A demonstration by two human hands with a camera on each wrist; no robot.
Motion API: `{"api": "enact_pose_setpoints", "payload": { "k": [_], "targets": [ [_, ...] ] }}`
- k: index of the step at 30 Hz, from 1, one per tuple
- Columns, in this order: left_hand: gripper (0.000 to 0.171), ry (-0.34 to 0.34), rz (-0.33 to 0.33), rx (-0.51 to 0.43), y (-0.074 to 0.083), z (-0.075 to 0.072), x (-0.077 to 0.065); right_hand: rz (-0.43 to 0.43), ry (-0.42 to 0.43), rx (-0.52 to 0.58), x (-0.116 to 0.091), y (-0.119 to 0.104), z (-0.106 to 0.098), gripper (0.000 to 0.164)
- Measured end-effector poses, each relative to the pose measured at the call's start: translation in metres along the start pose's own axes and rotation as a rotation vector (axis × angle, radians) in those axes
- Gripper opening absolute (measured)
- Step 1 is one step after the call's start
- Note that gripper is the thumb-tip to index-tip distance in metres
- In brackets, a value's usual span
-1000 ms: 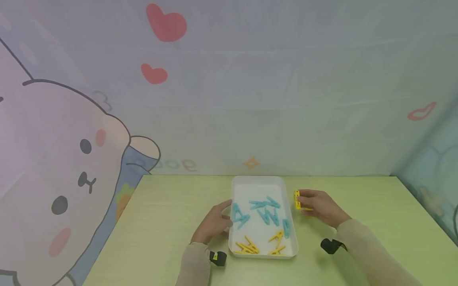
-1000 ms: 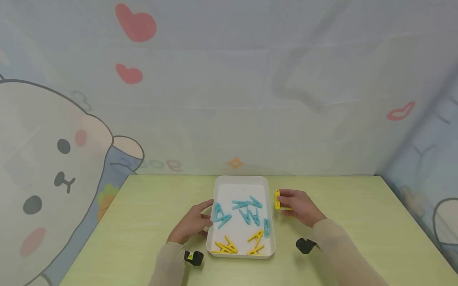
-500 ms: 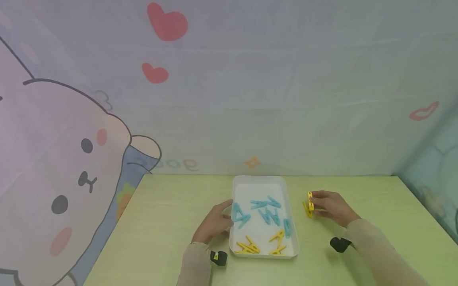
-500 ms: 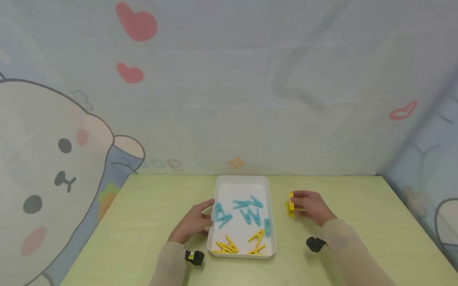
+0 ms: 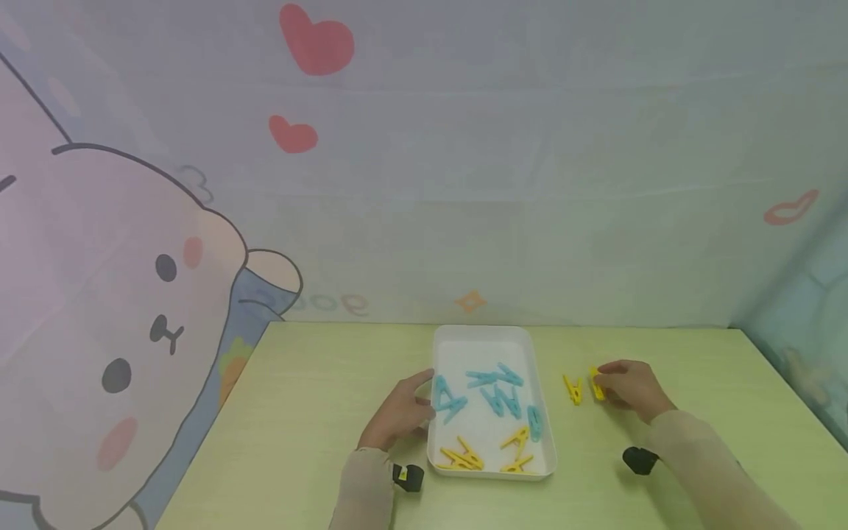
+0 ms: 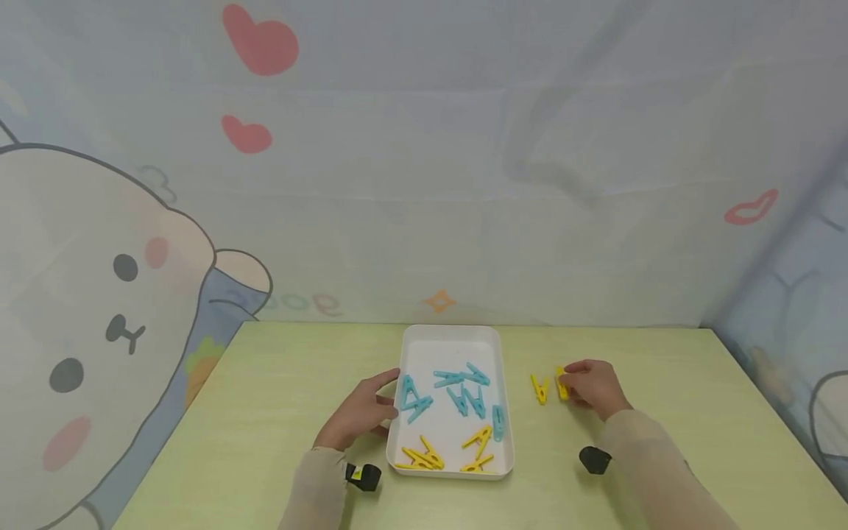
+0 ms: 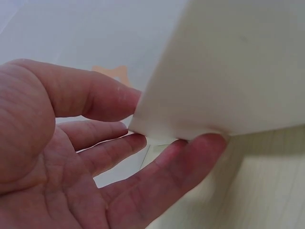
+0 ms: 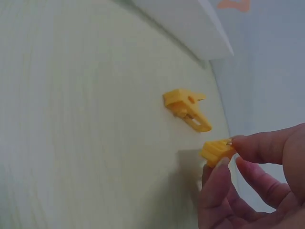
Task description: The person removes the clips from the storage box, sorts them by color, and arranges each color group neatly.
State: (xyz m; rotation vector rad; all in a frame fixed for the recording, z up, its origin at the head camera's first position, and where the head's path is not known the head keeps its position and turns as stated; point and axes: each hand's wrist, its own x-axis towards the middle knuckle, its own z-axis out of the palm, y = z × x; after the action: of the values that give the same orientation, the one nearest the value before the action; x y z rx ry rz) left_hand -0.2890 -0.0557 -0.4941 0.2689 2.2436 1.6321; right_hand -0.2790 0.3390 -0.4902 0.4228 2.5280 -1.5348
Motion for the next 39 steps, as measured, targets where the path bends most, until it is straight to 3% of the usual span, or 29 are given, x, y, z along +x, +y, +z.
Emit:
{"api": "enact_pose_setpoints", "payload": {
  "k": [5,11,30,34,39],
  "targets": [
    [0.073,0.004,-0.002,0.002,0.000,0.000,-0.001,-0.037,0.060,-0.141,-0.001,0.000,0.002,0.040],
    [0.073,0.003,-0.012,0.005,0.001,0.001,-0.001,-0.055,0.083,-0.228,-0.001,0.000,0.006,0.039],
    [0.072,0.019,-0.023,0.029,-0.002,0.001,0.002,-0.093,0.092,-0.309,-0.003,-0.003,0.013,0.039],
    [0.072,0.017,-0.017,0.028,-0.003,0.001,0.002,-0.123,0.108,-0.374,-0.005,-0.007,0.010,0.043],
    [0.072,0.009,-0.004,0.015,-0.002,0.001,0.003,-0.220,0.158,-0.440,-0.008,-0.014,0.009,0.044]
  ]
}}
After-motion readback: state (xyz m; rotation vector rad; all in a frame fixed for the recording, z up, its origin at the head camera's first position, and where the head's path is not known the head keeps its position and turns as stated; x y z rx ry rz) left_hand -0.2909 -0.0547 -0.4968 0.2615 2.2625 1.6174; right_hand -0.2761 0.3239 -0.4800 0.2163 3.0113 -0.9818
